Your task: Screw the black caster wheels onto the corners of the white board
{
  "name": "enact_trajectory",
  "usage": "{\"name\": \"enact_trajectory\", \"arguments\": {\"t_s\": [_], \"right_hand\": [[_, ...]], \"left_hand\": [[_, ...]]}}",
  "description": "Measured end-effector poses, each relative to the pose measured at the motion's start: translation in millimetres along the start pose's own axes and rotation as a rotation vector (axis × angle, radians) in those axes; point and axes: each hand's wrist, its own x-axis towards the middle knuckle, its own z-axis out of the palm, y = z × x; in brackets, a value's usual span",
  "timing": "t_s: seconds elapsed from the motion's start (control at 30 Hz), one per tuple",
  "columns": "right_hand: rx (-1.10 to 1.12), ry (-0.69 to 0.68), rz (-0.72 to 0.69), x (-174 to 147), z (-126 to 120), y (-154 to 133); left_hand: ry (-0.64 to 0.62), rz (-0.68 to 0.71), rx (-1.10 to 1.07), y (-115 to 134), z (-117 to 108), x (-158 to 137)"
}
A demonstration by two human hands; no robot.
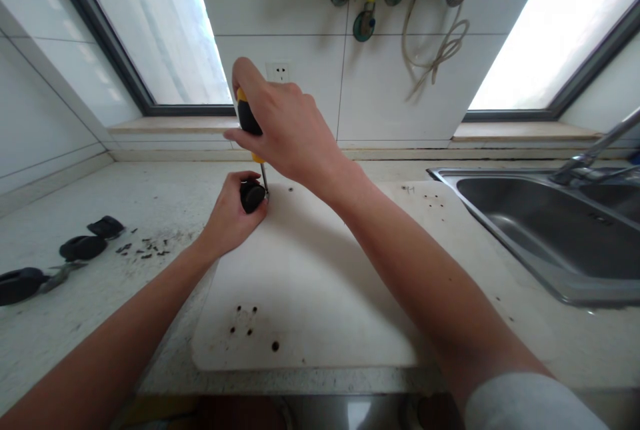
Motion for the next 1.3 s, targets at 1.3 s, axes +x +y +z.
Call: {"name": "enact_trajectory", "arguments": {"t_s": [1.3], "right_hand": [[0.061, 0.035, -0.047, -2.3, 8.3, 3.2]], "left_hand": [[0.028, 0.017, 0.07, -4.9, 1.5, 1.7]]}}
